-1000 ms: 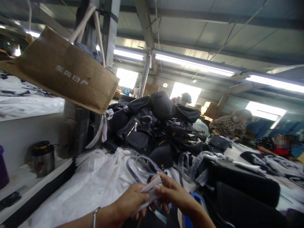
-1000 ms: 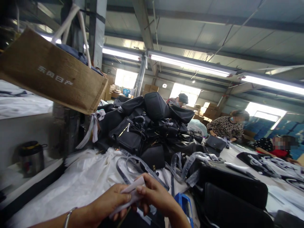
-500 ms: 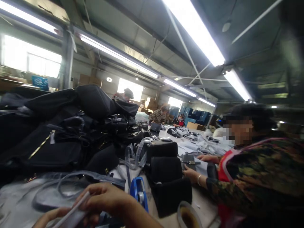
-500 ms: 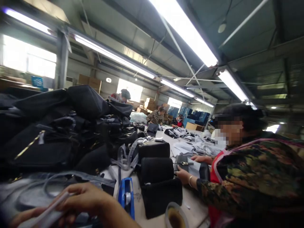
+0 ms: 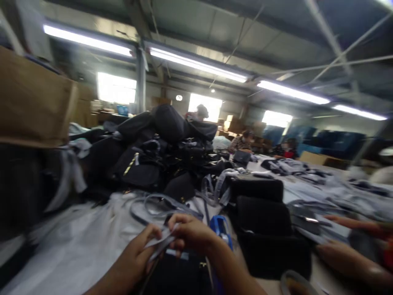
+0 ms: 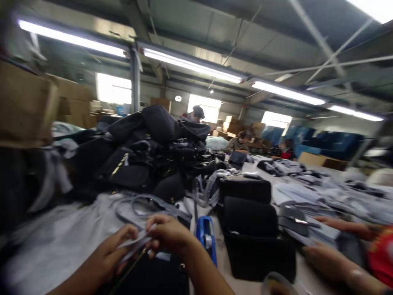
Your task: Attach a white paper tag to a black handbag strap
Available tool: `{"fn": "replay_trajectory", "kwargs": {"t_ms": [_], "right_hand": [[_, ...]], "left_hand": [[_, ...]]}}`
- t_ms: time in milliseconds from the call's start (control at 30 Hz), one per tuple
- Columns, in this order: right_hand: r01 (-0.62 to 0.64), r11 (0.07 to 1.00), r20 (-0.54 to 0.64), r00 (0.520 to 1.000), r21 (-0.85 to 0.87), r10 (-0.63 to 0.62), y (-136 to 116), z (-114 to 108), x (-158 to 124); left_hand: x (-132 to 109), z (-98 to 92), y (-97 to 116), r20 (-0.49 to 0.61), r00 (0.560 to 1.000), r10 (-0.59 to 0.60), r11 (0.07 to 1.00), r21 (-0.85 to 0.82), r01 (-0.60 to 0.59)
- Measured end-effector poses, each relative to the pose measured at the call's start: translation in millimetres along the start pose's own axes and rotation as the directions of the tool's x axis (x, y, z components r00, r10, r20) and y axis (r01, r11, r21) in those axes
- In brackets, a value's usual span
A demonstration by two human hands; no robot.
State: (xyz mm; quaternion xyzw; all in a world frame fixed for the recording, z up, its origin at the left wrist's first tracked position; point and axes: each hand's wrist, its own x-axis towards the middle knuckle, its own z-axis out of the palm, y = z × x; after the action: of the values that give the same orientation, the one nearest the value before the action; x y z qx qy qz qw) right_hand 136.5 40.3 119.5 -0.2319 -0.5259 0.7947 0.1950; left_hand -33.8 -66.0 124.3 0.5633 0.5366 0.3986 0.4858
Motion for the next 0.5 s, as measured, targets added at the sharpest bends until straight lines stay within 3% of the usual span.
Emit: {"fn": "replay_trajectory", "kwargs": {"t_ms": [200,400,500], "right_hand": [[-0.022,0.998,0.126,0.992,0.055,0.014,2.5,-4.8,-15.9],[-0.018,0.998,0.107,0.994,0.064,0.012,-4.4,6.4,-30.3],[-0.043,0.999,0.037,0.998,-0.034,0.044,10.2,-6.4,-21.6]], "left_hand": [[-3.4,1.9,4.8,-0.002,1.0,0.021,0.997,-0.081,-0.021],[-4.5,-0.3,-1.8,-0.004,0.998,0.068,0.996,-0.055,-0.068],[2.0,-0.4,-10.7,-0.01,0.999,0.052,0.995,0.088,-0.051]]}}
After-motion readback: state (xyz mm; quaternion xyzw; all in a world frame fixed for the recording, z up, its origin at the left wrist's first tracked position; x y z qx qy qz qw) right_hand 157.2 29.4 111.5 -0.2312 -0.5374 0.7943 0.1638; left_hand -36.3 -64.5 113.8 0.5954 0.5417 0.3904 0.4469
